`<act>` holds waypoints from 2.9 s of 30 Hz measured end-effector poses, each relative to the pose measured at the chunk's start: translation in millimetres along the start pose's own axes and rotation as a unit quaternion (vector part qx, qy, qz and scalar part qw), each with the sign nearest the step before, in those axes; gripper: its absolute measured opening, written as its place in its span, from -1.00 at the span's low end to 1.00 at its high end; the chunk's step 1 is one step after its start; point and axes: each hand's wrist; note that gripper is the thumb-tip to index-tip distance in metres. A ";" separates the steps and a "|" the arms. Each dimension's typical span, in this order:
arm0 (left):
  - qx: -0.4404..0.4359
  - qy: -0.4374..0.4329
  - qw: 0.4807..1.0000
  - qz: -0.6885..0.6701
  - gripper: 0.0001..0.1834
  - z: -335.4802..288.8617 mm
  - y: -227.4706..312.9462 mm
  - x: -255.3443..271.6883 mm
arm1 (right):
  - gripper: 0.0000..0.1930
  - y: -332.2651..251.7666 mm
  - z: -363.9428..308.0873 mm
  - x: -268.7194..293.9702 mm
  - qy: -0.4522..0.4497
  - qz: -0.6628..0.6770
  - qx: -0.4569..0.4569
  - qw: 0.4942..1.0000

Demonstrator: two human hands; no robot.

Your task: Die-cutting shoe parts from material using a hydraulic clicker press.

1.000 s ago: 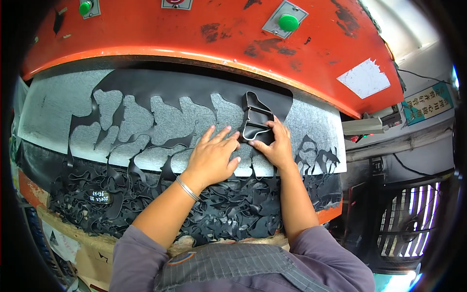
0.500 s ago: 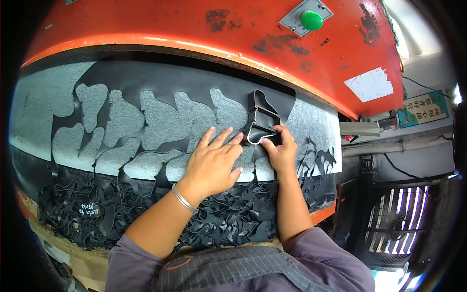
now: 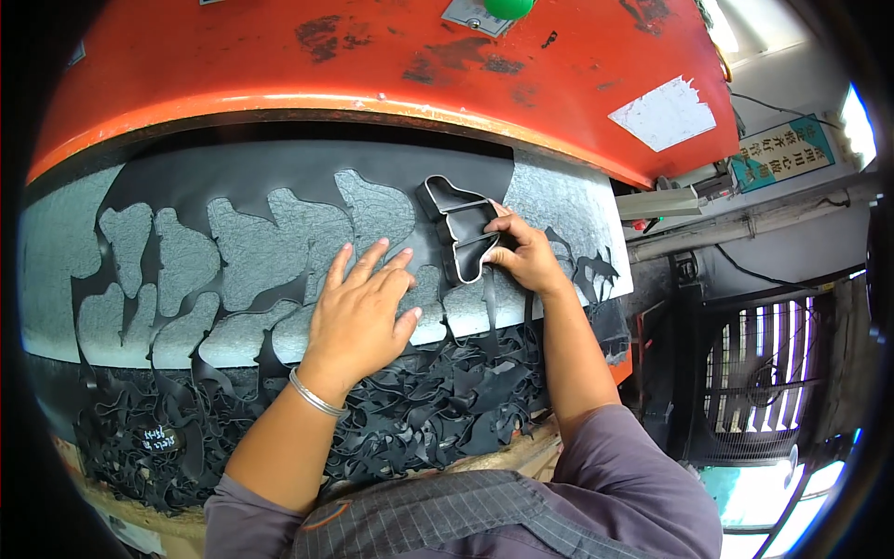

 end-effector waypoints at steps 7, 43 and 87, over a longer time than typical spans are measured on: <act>0.001 -0.001 1.000 0.006 -0.75 -4.1 -2.8 1.9 | 0.02 -26.9 -24.6 -32.3 0.038 -0.176 0.044 0.983; 0.043 0.653 0.756 0.010 -0.60 -65.9 -133.5 318.5 | -0.46 -211.1 -24.5 -22.7 0.277 0.028 0.144 0.950; 0.128 0.080 0.977 0.148 -0.83 -300.8 112.7 94.9 | -0.45 -211.3 -270.1 -99.5 -0.211 -0.172 0.103 0.957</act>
Point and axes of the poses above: each hand's wrist, its own z-axis towards the middle knuckle, its own x-axis out of the back of the hand, y = z × x, and after that the axes turned 4 degrees about y, right-handed
